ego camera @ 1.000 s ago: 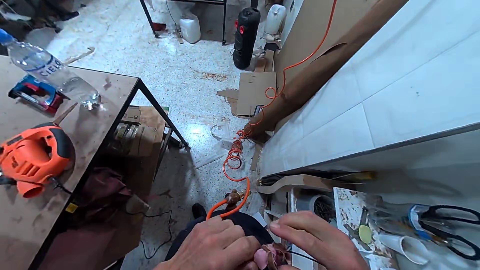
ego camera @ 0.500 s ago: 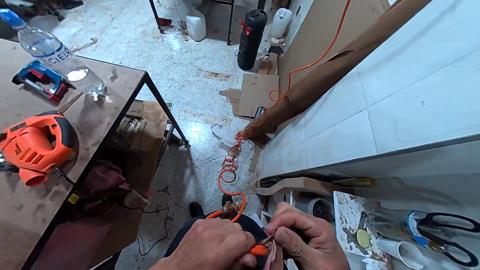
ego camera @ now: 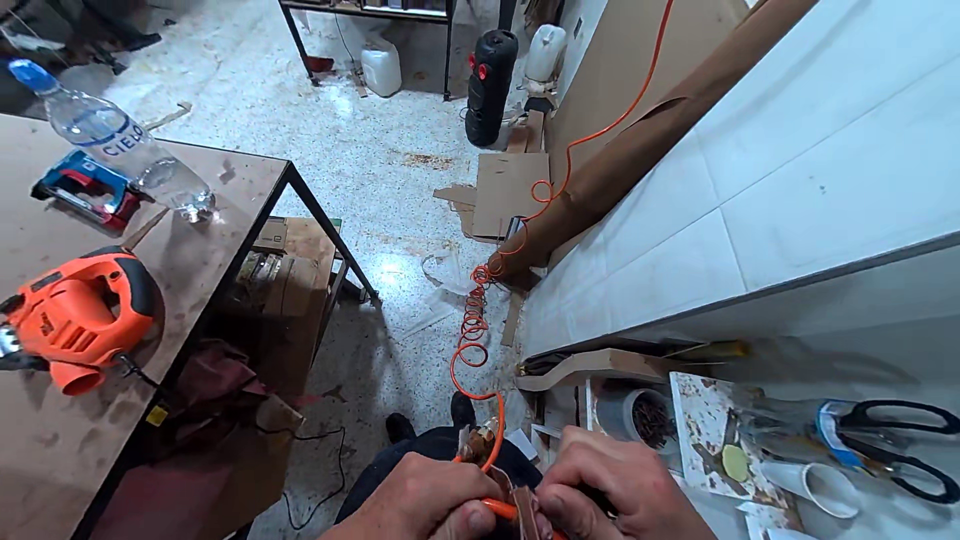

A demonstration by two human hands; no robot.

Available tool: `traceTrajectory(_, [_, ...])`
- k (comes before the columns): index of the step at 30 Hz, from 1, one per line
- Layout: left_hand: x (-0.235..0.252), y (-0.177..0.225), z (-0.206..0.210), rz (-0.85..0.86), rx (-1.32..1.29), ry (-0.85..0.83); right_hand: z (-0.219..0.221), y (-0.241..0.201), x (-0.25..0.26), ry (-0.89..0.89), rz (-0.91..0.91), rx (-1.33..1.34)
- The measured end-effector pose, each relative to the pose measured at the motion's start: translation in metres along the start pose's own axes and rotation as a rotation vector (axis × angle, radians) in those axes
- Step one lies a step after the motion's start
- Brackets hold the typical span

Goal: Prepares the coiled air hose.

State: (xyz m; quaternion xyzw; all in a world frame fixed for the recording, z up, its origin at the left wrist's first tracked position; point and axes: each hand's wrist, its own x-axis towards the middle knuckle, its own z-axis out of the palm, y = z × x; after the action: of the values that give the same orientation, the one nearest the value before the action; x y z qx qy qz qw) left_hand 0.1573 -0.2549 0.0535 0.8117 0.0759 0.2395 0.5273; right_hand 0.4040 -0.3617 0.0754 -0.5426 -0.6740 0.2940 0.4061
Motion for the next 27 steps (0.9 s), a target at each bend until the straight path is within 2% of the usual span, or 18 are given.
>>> traceTrajectory(5, [-0.003, 0.001, 0.0, 0.028, -0.009, -0.093, -0.018, -0.012, -0.008, -0.084, -0.18, -0.342])
traceTrajectory(9, [-0.007, 0.003, -0.002, 0.043, -0.011, -0.12, -0.021, -0.014, -0.01, -0.099, -0.223, -0.426])
traceTrajectory(11, [-0.016, 0.004, -0.008, 0.002, -0.099, -0.08, -0.038, -0.012, -0.016, -0.003, -0.133, -0.427])
traceTrajectory(14, [-0.035, 0.002, -0.023, -0.117, -0.315, 0.021, -0.109, -0.007, -0.023, 0.289, 0.076, -0.479])
traceTrajectory(15, [-0.037, 0.002, -0.024, -0.127, -0.368, 0.044, -0.12, -0.006, -0.022, 0.327, 0.102, -0.473])
traceTrajectory(17, [-0.031, 0.004, -0.022, -0.096, -0.396, 0.059, -0.102, -0.008, -0.013, 0.235, 0.087, -0.38])
traceTrajectory(20, [-0.02, 0.0, -0.023, -0.053, -0.374, 0.009, -0.033, -0.012, 0.006, -0.073, 0.093, -0.165])
traceTrajectory(22, [-0.021, -0.004, -0.021, -0.045, -0.355, -0.038, 0.002, -0.017, 0.017, -0.218, 0.108, -0.057])
traceTrajectory(25, [-0.024, 0.002, -0.023, -0.114, -0.19, -0.166, 0.029, -0.019, 0.022, -0.248, -0.006, -0.04])
traceTrajectory(27, [-0.018, 0.014, -0.022, -0.217, -0.042, -0.27, 0.031, -0.019, 0.021, -0.3, 0.0, 0.011])
